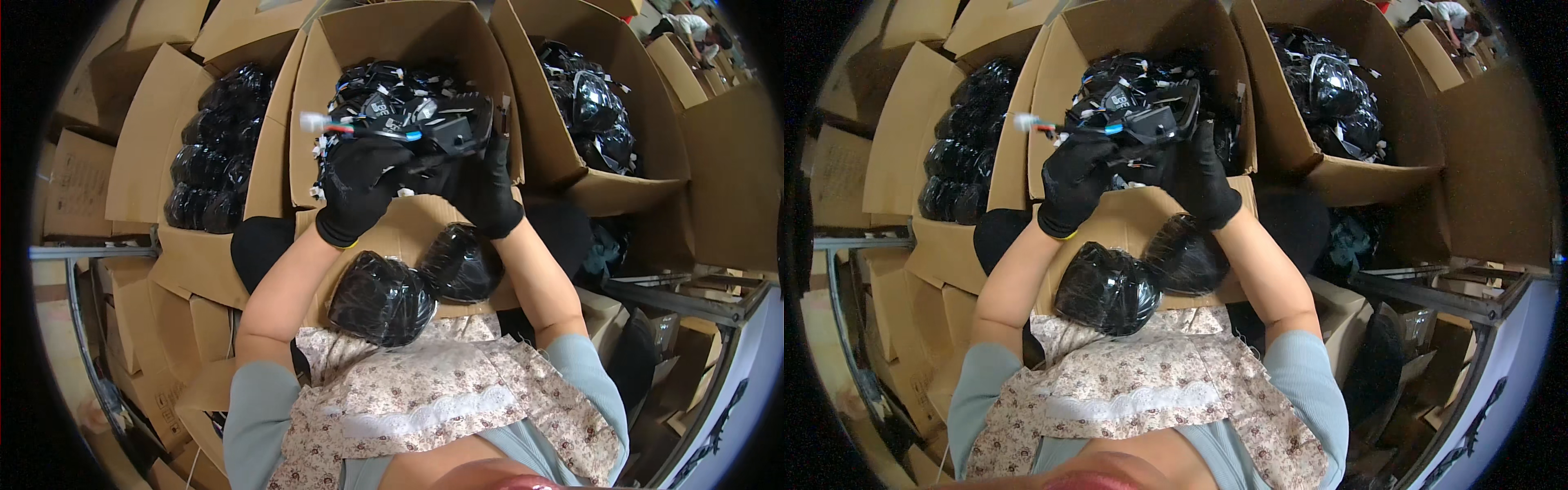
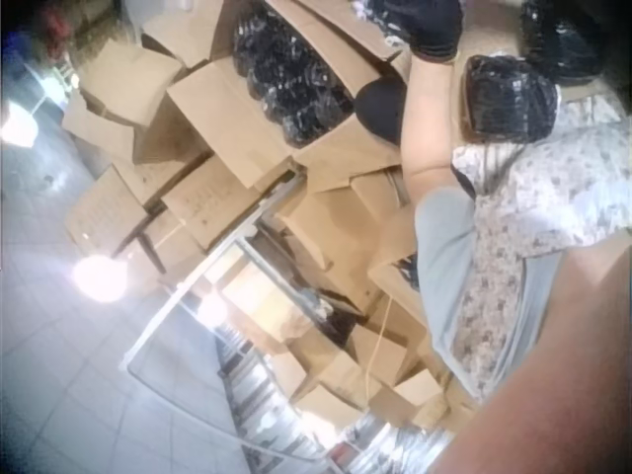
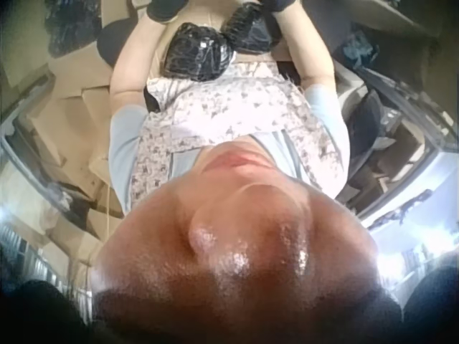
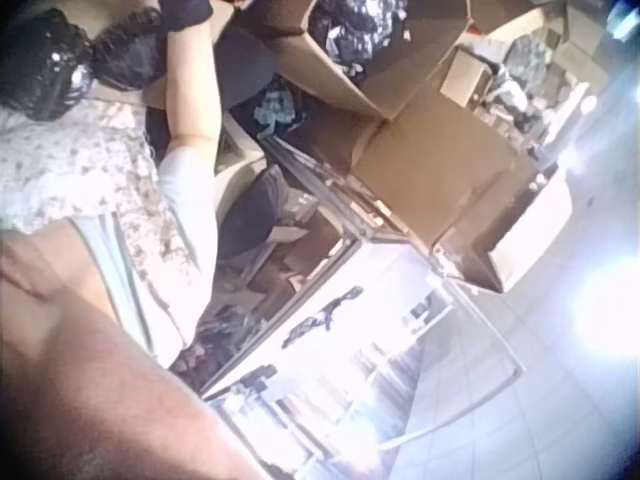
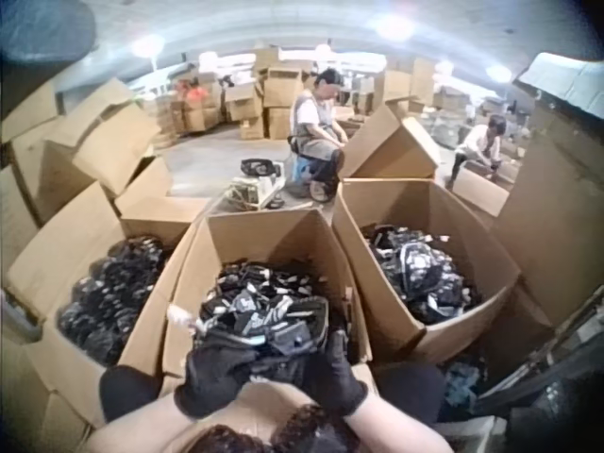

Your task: The person sorts black electronic components by hand into different cardboard boxes.

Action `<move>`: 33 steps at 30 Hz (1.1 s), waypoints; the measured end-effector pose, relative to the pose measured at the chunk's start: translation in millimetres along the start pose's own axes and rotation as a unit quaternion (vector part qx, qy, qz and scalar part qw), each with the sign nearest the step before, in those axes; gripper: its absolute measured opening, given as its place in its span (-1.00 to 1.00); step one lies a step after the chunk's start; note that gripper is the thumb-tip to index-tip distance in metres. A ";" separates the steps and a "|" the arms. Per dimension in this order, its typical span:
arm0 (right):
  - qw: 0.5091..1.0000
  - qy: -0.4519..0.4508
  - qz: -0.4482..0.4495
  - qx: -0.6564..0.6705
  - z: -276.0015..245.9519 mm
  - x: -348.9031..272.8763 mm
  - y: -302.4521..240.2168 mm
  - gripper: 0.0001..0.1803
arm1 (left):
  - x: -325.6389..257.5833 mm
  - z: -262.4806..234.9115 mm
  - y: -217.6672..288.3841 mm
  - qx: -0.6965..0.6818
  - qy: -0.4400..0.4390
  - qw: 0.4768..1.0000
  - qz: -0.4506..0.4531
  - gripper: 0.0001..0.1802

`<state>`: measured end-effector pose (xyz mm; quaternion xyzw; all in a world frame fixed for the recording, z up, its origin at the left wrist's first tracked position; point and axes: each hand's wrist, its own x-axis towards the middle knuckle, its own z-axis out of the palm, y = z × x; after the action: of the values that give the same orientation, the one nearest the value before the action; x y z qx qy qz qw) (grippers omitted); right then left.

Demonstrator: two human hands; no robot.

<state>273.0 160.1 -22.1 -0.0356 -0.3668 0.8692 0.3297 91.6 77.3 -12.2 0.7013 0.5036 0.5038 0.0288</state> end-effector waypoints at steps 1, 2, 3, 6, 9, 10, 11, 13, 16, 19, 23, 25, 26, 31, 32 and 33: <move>1.000 -0.007 -0.009 0.017 7.7 -0.9 -0.2 0.04 | 2.9 -0.8 2.6 0.039 -0.012 0.996 0.074 -0.63; 0.999 0.012 -0.007 0.032 7.5 1.6 -0.3 0.09 | 0.4 1.1 3.3 0.029 -0.010 0.997 0.066 -0.63; 0.999 0.014 -0.009 0.028 9.6 0.2 -1.3 0.09 | -2.1 3.8 1.7 0.026 -0.009 0.997 0.068 -0.63; 0.998 0.015 -0.048 0.041 7.2 -5.4 -8.2 0.10 | 2.8 12.0 5.1 0.021 -0.038 0.988 0.145 -0.63; 0.996 0.034 -0.086 -0.003 13.1 -6.7 -11.4 0.07 | 6.4 10.3 8.6 0.026 -0.029 0.982 0.184 -0.64; 0.994 0.004 -0.108 0.023 12.5 -4.9 -10.4 0.01 | -8.6 16.6 -3.2 -0.130 -0.056 0.990 -0.021 -0.63; 0.992 -0.002 -0.115 0.043 7.8 -4.5 -11.3 -0.05 | 5.5 6.2 9.3 0.031 -0.078 0.988 0.129 -0.58; 0.991 0.002 -0.122 0.053 9.6 -1.2 -12.4 -0.08 | 2.8 6.1 13.4 -0.244 -0.078 0.960 -0.112 -0.62; 0.992 0.007 -0.113 0.049 1.1 -8.0 -23.4 -0.08 | 13.9 11.8 16.2 -0.425 0.000 0.878 -0.220 -0.54; 0.984 0.035 -0.177 0.016 -7.5 -8.0 -38.9 -0.07 | 15.0 -0.5 19.9 -0.275 -0.113 0.932 -0.206 -0.51; 0.952 0.054 -0.283 -0.103 -43.8 -18.4 -113.2 -0.09 | 18.2 -8.5 41.4 -0.183 -0.242 0.939 -0.160 -0.57; 0.927 0.118 -0.315 -0.169 -19.1 -25.5 -154.0 -0.09 | 3.7 -17.1 19.1 -0.211 -0.253 0.915 -0.234 -0.66; 0.917 0.114 -0.358 -0.137 -41.6 -34.8 -168.8 -0.09 | 1.7 -18.8 12.5 -0.223 -0.245 0.908 -0.258 -0.68; 0.784 0.242 -0.357 -0.446 -75.6 -50.9 -233.1 -0.14 | -18.2 -42.1 -15.4 -0.226 -0.215 0.878 -0.363 -0.76; 0.702 0.285 -0.290 -0.584 -87.9 -53.2 -245.3 -0.15 | -17.9 -41.4 -19.1 -0.227 -0.204 0.867 -0.393 -0.76; 0.701 0.287 -0.290 -0.585 -96.4 -56.2 -249.4 -0.15 | -18.9 -44.9 -22.2 -0.225 -0.194 0.856 -0.424 -0.77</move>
<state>482.5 313.7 62.5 -0.3611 -0.6810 0.2885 0.5680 43.8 53.4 -15.1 0.4778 0.6092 0.3962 0.4936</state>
